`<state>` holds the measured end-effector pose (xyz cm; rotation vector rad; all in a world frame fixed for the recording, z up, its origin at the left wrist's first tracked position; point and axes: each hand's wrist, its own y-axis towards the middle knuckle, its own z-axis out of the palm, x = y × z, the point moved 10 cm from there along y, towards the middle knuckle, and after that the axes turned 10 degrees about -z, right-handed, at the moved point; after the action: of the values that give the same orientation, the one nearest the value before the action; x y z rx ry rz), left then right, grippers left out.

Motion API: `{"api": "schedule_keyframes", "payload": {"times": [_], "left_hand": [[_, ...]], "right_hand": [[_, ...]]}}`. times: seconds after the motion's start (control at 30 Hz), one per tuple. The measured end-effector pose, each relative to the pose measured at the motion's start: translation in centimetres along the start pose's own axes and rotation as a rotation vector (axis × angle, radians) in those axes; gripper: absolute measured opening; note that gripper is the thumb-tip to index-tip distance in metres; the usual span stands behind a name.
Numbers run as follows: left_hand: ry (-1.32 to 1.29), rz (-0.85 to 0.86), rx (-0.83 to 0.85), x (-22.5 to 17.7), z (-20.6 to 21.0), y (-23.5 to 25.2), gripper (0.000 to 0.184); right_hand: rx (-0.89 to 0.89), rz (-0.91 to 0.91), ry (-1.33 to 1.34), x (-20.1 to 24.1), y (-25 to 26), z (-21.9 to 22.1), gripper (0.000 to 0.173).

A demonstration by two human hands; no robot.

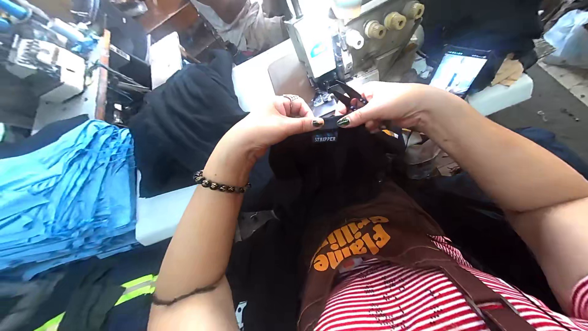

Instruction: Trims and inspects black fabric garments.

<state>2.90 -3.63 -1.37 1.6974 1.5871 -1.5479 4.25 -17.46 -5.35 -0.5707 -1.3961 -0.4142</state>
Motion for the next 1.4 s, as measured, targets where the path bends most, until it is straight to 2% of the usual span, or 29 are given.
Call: {"api": "schedule_keyframes", "payload": {"times": [0.17, 0.37, 0.53, 0.67, 0.73, 0.8, 0.87, 0.9, 1.0, 1.07, 1.13, 1.2, 1.33, 1.4], "left_hand": [[-0.061, -0.024, 0.064, 0.4, 0.4, -0.7, 0.019], [-0.134, 0.031, 0.094, 1.3, 0.4, -1.9, 0.011], [0.098, 0.208, -0.029, 0.6, 0.4, -3.6, 0.009], [0.221, 0.342, -0.041, 0.1, 0.7, -5.0, 0.008], [0.222, 0.326, -0.026, 0.9, 0.3, -4.7, 0.008], [0.255, 0.225, -0.088, 3.6, -1.1, -3.4, 0.015], [0.366, 0.077, -0.209, 8.4, -3.3, -1.7, 0.026], [0.383, 0.000, -0.265, 11.0, -4.2, -1.2, 0.028], [0.287, -0.153, -0.416, 15.9, -4.9, -1.9, 0.022], [0.142, -0.171, -0.467, 17.4, -4.1, -2.7, 0.016], [0.031, -0.153, -0.470, 18.1, -3.6, -3.0, 0.015], [-0.022, -0.109, -0.469, 18.4, -3.4, -3.5, 0.019], [-0.005, -0.043, -0.488, 17.7, -4.3, -3.2, 0.021], [-0.050, 0.051, -0.455, 16.1, -4.6, -3.7, 0.022]], "right_hand": [[0.019, -0.052, -0.037, 0.8, 0.3, 0.3, 0.006], [-0.039, -0.147, -0.159, 2.2, 0.2, 0.7, 0.005], [-0.040, -0.331, -0.397, 3.9, -0.6, 1.9, 0.007], [0.015, -0.432, -0.469, 4.5, -1.0, 3.0, 0.006], [0.002, -0.464, -0.536, 4.3, -0.6, 3.0, 0.009], [-0.056, -0.497, -0.712, 3.6, 0.0, 2.0, 0.025], [-0.167, -0.451, -0.894, 1.8, 0.7, -0.3, 0.041], [-0.241, -0.393, -0.936, 0.7, 0.7, -1.9, 0.040], [-0.436, -0.263, -0.806, -2.0, -1.1, -5.5, 0.015], [-0.470, -0.201, -0.696, -4.0, -2.1, -5.8, 0.013], [-0.485, -0.201, -0.679, -5.0, -2.4, -5.3, 0.017], [-0.466, -0.183, -0.777, -5.8, -1.8, -4.6, 0.022], [-0.376, 0.066, -1.082, -10.1, 0.3, -3.8, 0.031], [-0.376, 0.073, -1.083, -11.1, 0.3, -3.5, 0.032]]}}
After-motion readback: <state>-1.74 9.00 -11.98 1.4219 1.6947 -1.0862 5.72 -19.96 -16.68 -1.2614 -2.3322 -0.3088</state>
